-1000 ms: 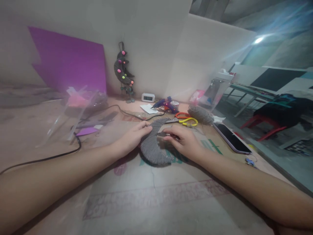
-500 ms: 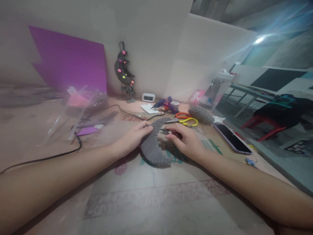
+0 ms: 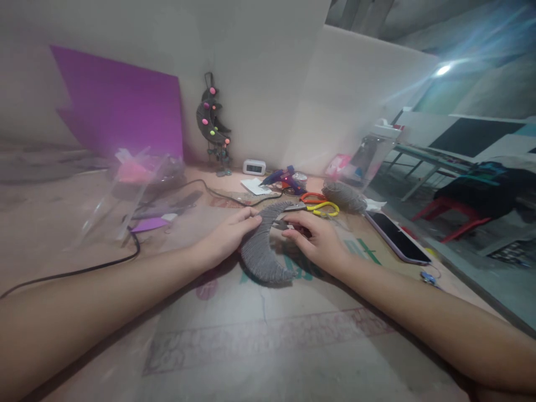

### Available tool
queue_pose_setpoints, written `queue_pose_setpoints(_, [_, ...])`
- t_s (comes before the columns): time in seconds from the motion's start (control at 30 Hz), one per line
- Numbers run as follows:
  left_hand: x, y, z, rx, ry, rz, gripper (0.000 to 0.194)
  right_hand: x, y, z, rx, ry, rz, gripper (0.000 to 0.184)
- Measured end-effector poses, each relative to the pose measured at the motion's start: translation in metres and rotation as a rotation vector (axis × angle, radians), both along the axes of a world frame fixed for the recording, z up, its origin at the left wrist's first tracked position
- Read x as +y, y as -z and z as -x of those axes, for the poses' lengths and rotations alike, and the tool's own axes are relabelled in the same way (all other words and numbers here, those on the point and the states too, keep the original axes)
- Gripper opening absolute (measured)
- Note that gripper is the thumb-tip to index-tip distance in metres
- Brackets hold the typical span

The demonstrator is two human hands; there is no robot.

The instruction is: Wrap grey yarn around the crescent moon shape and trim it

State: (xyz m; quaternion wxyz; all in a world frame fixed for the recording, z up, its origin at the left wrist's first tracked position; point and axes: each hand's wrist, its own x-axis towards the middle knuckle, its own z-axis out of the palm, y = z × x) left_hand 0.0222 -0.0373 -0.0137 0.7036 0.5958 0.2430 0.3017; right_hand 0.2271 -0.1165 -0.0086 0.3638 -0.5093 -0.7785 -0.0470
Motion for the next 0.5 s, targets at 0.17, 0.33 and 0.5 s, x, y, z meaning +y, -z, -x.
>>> queue_pose_setpoints(0.17, [0.0010,-0.0005,0.0001,0.000,0.004,-0.013,0.017,0.0000,-0.0009,-0.0007,-0.034,-0.007,-0.017,0.021])
queue_pose_setpoints(0.33, [0.0013,-0.0018,0.0000,0.008,-0.002,-0.003,0.017,0.0002,-0.0009,-0.0024,-0.071,-0.007,-0.036,0.020])
queue_pose_setpoints(0.5, [0.0013,-0.0005,0.0004,-0.006,0.026,0.014,0.017,0.0001,-0.0008,-0.0028,-0.087,-0.005,-0.041,0.020])
